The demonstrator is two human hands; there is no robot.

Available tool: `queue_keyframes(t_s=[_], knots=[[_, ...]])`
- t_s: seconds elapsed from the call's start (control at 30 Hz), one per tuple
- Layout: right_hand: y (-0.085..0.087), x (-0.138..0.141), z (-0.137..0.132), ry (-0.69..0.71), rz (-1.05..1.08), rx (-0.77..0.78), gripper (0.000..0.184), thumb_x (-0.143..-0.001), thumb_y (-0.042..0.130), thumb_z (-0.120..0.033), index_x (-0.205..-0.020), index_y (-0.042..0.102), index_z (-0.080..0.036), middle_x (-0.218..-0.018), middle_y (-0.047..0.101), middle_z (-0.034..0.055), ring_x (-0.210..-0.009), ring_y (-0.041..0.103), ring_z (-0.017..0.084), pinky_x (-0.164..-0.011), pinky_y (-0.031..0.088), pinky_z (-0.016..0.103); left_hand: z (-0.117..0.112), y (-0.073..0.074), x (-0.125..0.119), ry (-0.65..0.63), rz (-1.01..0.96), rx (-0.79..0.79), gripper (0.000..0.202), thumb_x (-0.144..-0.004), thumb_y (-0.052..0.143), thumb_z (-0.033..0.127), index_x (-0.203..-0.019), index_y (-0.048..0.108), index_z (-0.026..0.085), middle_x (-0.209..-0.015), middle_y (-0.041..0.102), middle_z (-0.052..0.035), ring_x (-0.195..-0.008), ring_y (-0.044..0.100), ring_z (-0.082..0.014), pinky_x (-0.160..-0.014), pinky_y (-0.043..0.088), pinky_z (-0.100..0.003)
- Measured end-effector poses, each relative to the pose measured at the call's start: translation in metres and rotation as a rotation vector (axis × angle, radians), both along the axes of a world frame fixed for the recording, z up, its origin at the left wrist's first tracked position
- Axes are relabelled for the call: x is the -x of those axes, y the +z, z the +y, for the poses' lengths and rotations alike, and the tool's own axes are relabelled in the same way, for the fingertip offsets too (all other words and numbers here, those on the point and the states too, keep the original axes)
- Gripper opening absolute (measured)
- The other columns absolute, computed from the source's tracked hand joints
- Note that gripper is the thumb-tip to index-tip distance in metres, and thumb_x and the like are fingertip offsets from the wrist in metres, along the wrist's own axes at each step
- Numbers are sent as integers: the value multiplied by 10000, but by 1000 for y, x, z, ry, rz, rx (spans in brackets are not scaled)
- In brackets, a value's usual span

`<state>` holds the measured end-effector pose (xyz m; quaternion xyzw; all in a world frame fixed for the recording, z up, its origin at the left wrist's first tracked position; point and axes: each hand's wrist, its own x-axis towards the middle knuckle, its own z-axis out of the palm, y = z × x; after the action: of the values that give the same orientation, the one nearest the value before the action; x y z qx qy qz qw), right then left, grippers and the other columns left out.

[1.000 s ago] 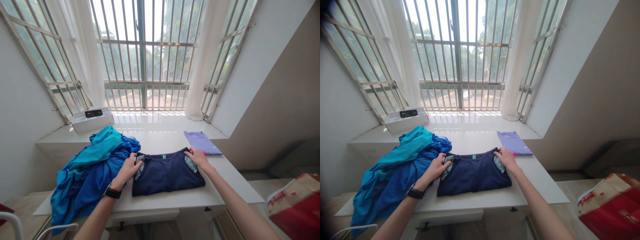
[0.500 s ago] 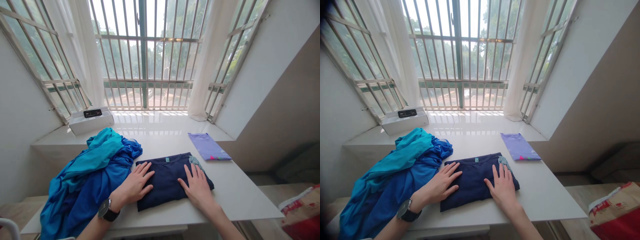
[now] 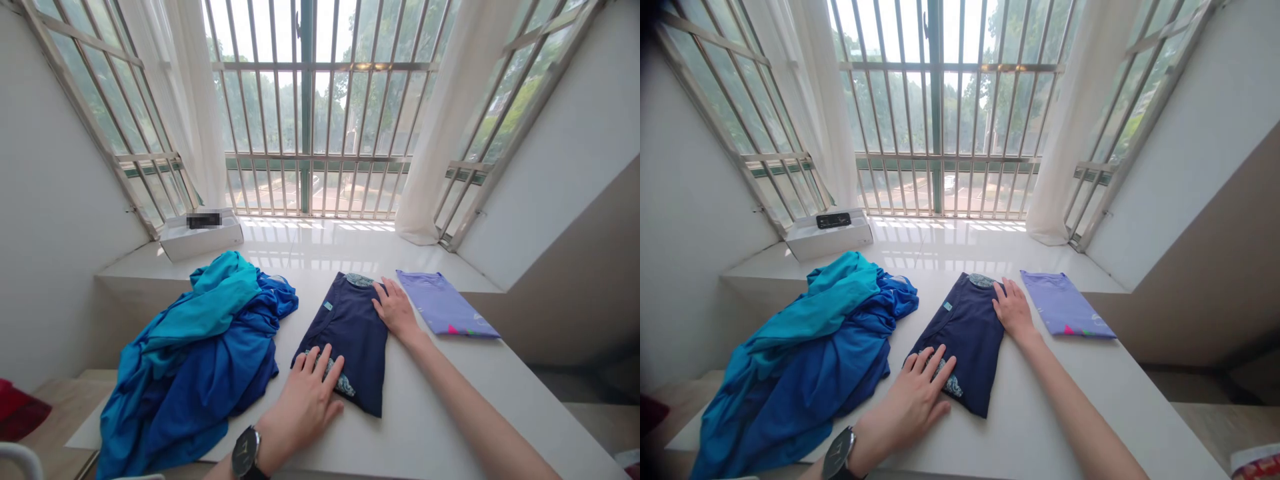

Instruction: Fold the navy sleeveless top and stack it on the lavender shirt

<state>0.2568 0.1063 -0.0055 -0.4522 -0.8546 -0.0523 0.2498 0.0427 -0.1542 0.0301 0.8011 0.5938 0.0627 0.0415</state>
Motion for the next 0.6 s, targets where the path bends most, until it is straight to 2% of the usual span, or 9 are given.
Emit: queue_keyframes(t_s=[0.07, 0.17, 0.27, 0.33, 0.47, 0.53, 0.6], knots=[[-12, 1, 3, -57, 156, 41, 472, -945, 412, -371, -1331, 552, -138, -1420, 487, 187, -1339, 418, 314, -1117, 346, 482, 4, -1, -1, 6, -3, -29, 603, -973, 453, 446, -1528, 307, 258, -1554, 349, -153, -1354, 390, -392, -1041, 353, -570], [-24, -3, 5, -95, 344, 152, 544, -928, 406, -491, -1289, 565, -117, -1360, 528, 201, -1309, 459, 297, -1112, 368, 463, 11, 14, 9, -76, -26, -24, 572, -971, 470, 459, -1496, 366, 257, -1531, 390, -137, -1312, 439, -363, -1038, 374, -541], [-24, -6, 2, -121, 330, 248, 654, -906, 412, -588, -1340, 526, -112, -1437, 466, 206, -1367, 407, 301, -1136, 339, 454, 25, 33, 25, -164, -77, 16, 639, -938, 528, 518, -1489, 370, 235, -1542, 375, -133, -1348, 411, -344, -1077, 359, -516], [-21, -5, -1, -108, 223, 296, 752, -871, 451, -659, -1417, 461, -142, -1519, 376, 192, -1401, 366, 319, -1145, 319, 470, 39, 37, 33, -231, -110, 38, 675, -921, 517, 593, -1482, 387, 242, -1553, 362, -124, -1407, 336, -355, -1115, 317, -524], [-13, 3, 1, -49, 57, 329, 880, -809, 505, -739, -1484, 381, -186, -1560, 323, 178, -1413, 344, 354, -1156, 284, 506, 65, 21, 32, -335, -147, 111, 739, -898, 434, 710, -1491, 385, 271, -1570, 332, -118, -1448, 259, -374, -1155, 224, -577], [-13, 5, 8, -61, 67, 323, 899, -811, 511, -732, -1489, 364, -161, -1551, 333, 197, -1413, 342, 359, -1147, 300, 510, 73, 11, 28, -321, -166, 129, 745, -906, 410, 714, -1505, 359, 274, -1585, 298, -117, -1463, 220, -368, -1164, 179, -598], [-15, 6, 14, -81, 122, 290, 897, -823, 507, -715, -1481, 360, -124, -1535, 346, 221, -1416, 332, 359, -1141, 313, 513, 78, 5, 25, -266, -220, 129, 630, -964, 354, 643, -1480, 403, 284, -1582, 312, -98, -1470, 218, -336, -1175, 166, -590]])
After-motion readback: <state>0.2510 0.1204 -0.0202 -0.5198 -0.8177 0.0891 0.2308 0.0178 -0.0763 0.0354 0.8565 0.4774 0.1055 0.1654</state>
